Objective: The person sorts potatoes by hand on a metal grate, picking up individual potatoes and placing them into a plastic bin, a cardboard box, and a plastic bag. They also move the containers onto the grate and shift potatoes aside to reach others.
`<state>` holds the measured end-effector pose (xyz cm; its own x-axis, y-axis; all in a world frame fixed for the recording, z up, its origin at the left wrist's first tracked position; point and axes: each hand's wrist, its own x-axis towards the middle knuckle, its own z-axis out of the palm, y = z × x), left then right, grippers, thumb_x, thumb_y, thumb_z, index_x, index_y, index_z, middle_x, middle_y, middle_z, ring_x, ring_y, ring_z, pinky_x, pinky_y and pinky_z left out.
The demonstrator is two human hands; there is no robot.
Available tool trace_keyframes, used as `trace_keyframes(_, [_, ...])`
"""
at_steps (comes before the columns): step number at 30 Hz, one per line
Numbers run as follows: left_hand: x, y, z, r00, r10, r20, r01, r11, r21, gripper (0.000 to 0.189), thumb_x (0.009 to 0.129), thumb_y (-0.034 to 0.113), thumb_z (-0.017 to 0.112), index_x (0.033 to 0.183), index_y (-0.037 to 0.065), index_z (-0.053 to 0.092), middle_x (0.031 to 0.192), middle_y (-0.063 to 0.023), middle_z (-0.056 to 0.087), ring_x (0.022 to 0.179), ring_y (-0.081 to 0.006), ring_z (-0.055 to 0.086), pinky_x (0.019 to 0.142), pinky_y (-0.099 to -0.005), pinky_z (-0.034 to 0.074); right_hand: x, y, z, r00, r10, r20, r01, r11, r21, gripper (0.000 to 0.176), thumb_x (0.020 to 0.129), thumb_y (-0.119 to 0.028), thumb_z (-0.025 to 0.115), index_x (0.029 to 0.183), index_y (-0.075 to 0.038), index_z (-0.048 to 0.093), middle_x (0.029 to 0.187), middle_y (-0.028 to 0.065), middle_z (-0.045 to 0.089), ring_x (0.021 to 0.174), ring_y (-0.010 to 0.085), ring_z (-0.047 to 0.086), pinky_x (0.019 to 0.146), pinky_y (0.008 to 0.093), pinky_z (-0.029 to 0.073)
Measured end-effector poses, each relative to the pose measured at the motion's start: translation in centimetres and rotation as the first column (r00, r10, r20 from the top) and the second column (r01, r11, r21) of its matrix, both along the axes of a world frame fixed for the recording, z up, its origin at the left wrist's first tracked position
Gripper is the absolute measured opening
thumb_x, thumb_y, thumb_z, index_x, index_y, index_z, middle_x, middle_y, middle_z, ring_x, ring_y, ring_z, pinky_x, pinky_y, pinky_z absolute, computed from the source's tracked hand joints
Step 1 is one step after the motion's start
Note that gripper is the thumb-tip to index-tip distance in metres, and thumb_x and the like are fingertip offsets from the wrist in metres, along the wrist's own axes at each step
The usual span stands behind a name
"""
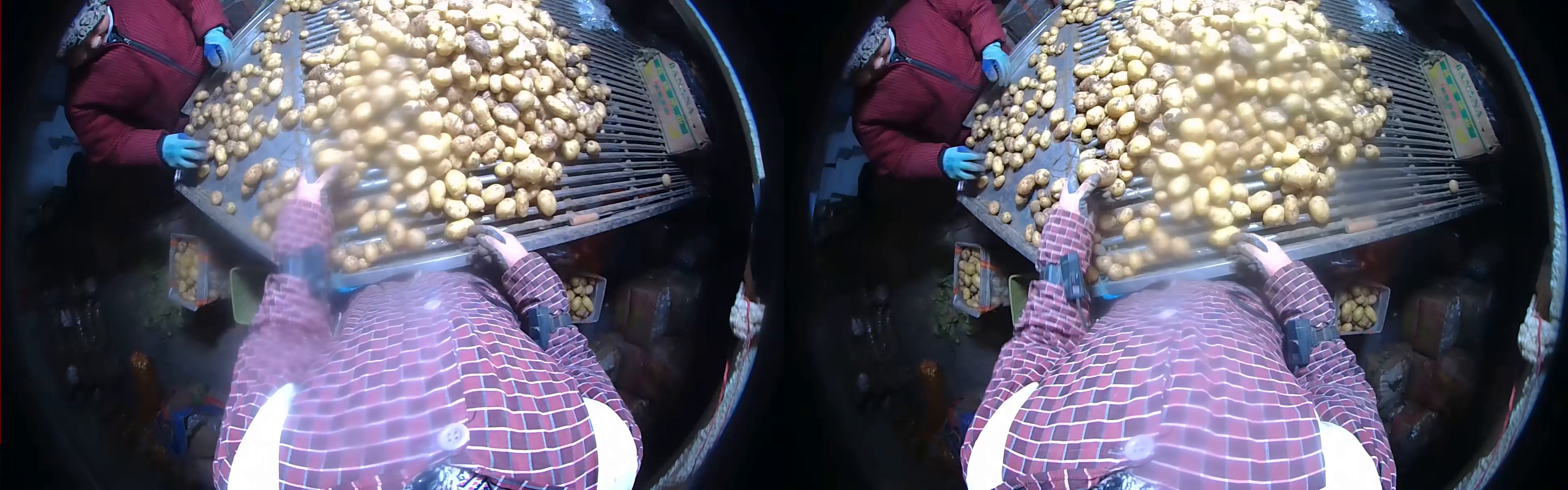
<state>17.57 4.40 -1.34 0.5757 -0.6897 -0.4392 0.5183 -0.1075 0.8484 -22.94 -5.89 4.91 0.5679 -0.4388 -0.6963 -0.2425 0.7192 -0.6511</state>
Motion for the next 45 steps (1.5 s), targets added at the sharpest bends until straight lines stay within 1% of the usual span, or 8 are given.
trace_keyframes(5, [-5.3,2.2,8.5,0.876,-0.091,-0.474,-0.083,0.939,-0.334,0.040,0.088,0.020,0.065,0.118,-0.004,0.055,0.103,-0.0146,0.065,0.095,-0.0261,0.065,0.087,-0.0380,0.055,4.7,-3.2,1.7,0.981,0.183,0.058,-0.177,0.980,-0.087,0.043,0.097,-0.025,0.051,0.131,0.000,0.044,0.118,0.0145,0.059,0.094,0.0231,0.064,0.075,0.0317,0.053])
trace_keyframes(14, [-14.1,0.5,11.6,0.583,-0.471,0.662,0.600,0.799,0.039,0.050,0.086,0.017,0.064,0.132,0.005,0.050,0.128,-0.0066,0.052,0.106,-0.0161,0.055,0.081,-0.0258,0.049,11.7,-0.8,2.2,0.819,0.019,0.574,-0.161,0.967,0.198,0.057,0.090,-0.026,0.062,0.139,-0.008,0.039,0.131,0.0170,0.051,0.115,0.0277,0.056,0.098,0.0409,0.046])
trace_keyframes(24, [-15.1,-1.0,11.3,0.666,-0.703,0.248,0.737,0.671,-0.077,0.048,0.088,0.007,0.061,0.132,-0.004,0.046,0.124,-0.0109,0.056,0.108,-0.0187,0.057,0.094,-0.0316,0.046,5.7,1.8,9.8,0.985,0.135,0.106,-0.050,0.816,-0.576,0.045,0.084,-0.014,0.069,0.125,-0.005,0.052,0.115,0.0123,0.062,0.104,0.0235,0.062,0.094,0.0359,0.049])
trace_keyframes(25, [-14.7,-0.9,9.8,0.617,-0.674,0.405,0.757,0.650,-0.071,0.041,0.089,0.007,0.058,0.129,-0.004,0.050,0.122,-0.0116,0.058,0.108,-0.0191,0.057,0.095,-0.0318,0.045,4.7,1.9,6.4,0.939,-0.122,0.322,0.173,0.976,-0.134,0.041,0.085,-0.017,0.068,0.122,-0.004,0.055,0.112,0.0120,0.063,0.102,0.0236,0.063,0.090,0.0360,0.052])
trace_keyframes(26, [-14.4,-0.9,10.0,0.612,-0.718,0.332,0.766,0.643,-0.024,0.039,0.090,0.006,0.057,0.127,-0.004,0.052,0.121,-0.0116,0.059,0.109,-0.0191,0.057,0.096,-0.0320,0.045,3.8,2.0,3.0,0.796,-0.494,0.350,0.379,0.858,0.347,0.038,0.086,-0.021,0.067,0.118,-0.003,0.057,0.109,0.0117,0.064,0.100,0.0237,0.064,0.087,0.0361,0.054])
trace_keyframes(33, [-10.5,1.6,6.5,0.641,-0.760,0.107,0.741,0.649,0.174,0.036,0.092,0.011,0.054,0.128,0.006,0.052,0.114,-0.0099,0.061,0.090,-0.0194,0.063,0.070,-0.0326,0.053,-17.4,9.1,1.6,0.119,-0.933,0.340,0.941,0.216,0.262,0.051,0.094,-0.050,0.045,0.120,-0.007,0.056,0.111,0.0159,0.063,0.091,0.0316,0.063,0.062,0.0374,0.053])
trace_keyframes(43, [-12.6,0.7,11.3,0.617,-0.786,-0.043,0.722,0.543,0.429,0.030,0.092,0.007,0.057,0.122,0.004,0.058,0.107,-0.0060,0.064,0.083,-0.0133,0.062,0.071,-0.0260,0.053,-30.7,31.9,-14.3,-0.341,-0.939,-0.048,0.940,-0.342,0.008,0.043,0.090,-0.042,0.059,0.122,-0.014,0.056,0.110,0.0128,0.064,0.115,0.0327,0.052,0.093,0.0545,0.045])
trace_keyframes(45, [-12.1,0.7,10.6,0.603,-0.795,-0.070,0.747,0.531,0.400,0.029,0.092,0.006,0.057,0.120,0.003,0.059,0.103,-0.0050,0.065,0.082,-0.0122,0.061,0.070,-0.0246,0.051,-28.2,27.2,-9.7,-0.303,-0.680,-0.668,0.939,-0.331,-0.088,0.041,0.089,-0.031,0.064,0.125,-0.013,0.054,0.107,0.0107,0.064,0.103,0.0280,0.058,0.082,0.0471,0.050])
